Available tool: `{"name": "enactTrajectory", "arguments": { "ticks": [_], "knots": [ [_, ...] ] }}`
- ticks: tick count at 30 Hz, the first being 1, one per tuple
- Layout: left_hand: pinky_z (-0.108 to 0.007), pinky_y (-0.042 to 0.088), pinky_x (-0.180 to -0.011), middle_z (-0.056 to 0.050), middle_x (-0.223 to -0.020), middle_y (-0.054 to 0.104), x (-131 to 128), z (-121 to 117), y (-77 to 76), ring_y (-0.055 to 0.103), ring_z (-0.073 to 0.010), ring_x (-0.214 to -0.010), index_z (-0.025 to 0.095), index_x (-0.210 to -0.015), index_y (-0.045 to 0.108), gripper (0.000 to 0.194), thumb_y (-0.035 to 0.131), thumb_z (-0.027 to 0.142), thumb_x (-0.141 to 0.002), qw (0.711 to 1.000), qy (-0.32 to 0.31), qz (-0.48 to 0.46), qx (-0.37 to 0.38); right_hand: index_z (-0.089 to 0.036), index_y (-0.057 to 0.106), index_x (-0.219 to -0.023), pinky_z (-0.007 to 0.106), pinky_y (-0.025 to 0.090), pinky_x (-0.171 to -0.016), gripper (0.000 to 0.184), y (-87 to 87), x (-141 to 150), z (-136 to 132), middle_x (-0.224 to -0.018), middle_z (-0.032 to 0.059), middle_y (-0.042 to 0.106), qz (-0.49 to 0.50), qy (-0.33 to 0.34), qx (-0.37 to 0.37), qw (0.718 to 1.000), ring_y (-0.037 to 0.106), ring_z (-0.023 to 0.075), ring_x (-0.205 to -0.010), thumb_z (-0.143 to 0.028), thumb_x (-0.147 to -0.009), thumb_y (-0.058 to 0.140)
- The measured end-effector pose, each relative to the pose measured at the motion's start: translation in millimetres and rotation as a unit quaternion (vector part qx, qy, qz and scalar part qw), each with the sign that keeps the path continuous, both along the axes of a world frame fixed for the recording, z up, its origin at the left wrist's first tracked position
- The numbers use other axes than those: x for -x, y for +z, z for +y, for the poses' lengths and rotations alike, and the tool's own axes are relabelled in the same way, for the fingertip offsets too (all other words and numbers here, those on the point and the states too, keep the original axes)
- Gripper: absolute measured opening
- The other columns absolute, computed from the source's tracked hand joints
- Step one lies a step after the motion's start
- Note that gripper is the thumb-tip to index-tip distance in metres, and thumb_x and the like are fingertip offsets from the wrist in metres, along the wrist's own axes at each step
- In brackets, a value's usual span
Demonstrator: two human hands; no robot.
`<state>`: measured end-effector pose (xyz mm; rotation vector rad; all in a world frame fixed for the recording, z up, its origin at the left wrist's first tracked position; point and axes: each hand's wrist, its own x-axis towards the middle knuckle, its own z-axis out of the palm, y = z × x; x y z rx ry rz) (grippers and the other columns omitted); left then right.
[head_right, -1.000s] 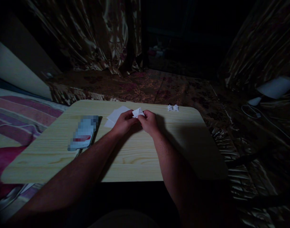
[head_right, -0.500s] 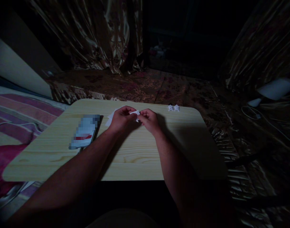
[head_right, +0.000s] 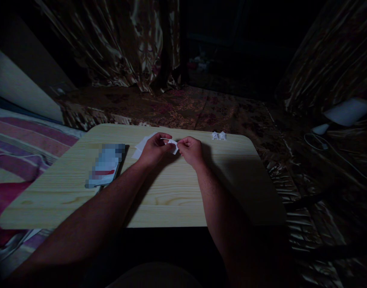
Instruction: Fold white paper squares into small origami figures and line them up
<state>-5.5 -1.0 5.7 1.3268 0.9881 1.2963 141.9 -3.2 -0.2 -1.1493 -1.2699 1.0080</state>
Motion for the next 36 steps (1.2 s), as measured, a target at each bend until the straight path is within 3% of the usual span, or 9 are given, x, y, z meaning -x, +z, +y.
{"name": "enactTrajectory", "arguments": {
  "ticks": [5,10,14,17,21,36],
  "knots": [
    [-0.022,0.036,-0.048,-0.003,-0.07,0.064,-1.1,-3.1,-1.8,0.051,-0.0098,-0.052,0.012,-0.078,0.063,0.029,0.073,0.035,-0.063,0.997,-0.052,0.041,0.032,-0.017,0.058,-0.077,0.021,0.047,-0.049,0.019,0.0,2.5,0.3,-0.057,-0.002,0.06,0.026,-0.022,-0.003,0.999,0.054,0.0089,-0.048,-0.034,-0.069,0.062],
    [-0.022,0.036,-0.048,-0.001,-0.062,0.061,1.2,1.1,-5.1,0.048,-0.009,-0.048,0.013,-0.07,0.063,0.023,0.071,0.034,-0.064,0.999,-0.012,0.045,0.022,-0.017,0.057,-0.076,0.021,0.045,-0.048,0.017,0.1,2.7,-0.5,-0.058,-0.002,0.059,0.007,-0.013,0.003,1.0,0.054,0.0095,-0.051,-0.032,-0.07,0.062],
    [-0.021,0.034,-0.046,0.001,-0.057,0.057,2.2,3.3,-6.3,0.045,-0.0085,-0.046,0.014,-0.068,0.061,0.021,0.07,0.033,-0.064,0.999,-0.009,0.045,0.022,-0.019,0.057,-0.087,0.021,0.045,-0.052,0.02,2.5,0.6,-2.1,-0.075,-0.0006,0.062,-0.008,-0.017,-0.078,0.997,0.058,0.0107,-0.062,-0.025,-0.068,0.062],
    [-0.021,0.034,-0.046,0.0,-0.059,0.058,2.3,3.1,-5.9,0.045,-0.0085,-0.047,0.013,-0.07,0.062,0.022,0.07,0.033,-0.065,0.999,-0.008,0.05,0.016,-0.018,0.061,-0.085,0.022,0.046,-0.058,0.015,3.6,-0.9,-3.4,-0.084,0.0017,0.063,-0.06,-0.007,-0.12,0.991,0.058,0.0111,-0.068,-0.022,-0.069,0.06],
    [-0.021,0.034,-0.047,0.0,-0.062,0.059,2.3,2.5,-3.8,0.046,-0.0085,-0.048,0.013,-0.071,0.062,0.022,0.07,0.034,-0.065,0.999,-0.008,0.051,0.008,-0.018,0.063,-0.083,0.023,0.046,-0.061,0.015,2.8,-1.0,-4.3,-0.082,0.0026,0.064,-0.099,-0.012,-0.105,0.99,0.057,0.0123,-0.069,-0.023,-0.07,0.059],
    [-0.021,0.034,-0.046,-0.001,-0.059,0.058,1.7,-0.4,-0.4,0.047,-0.0094,-0.048,0.013,-0.073,0.063,0.023,0.069,0.035,-0.066,0.998,-0.004,0.064,-0.011,-0.018,0.061,-0.075,0.024,0.046,-0.057,0.013,0.7,-1.2,-2.4,-0.07,0.0012,0.063,-0.097,-0.028,-0.076,0.992,0.057,0.0133,-0.063,-0.03,-0.07,0.062]
  ]
}}
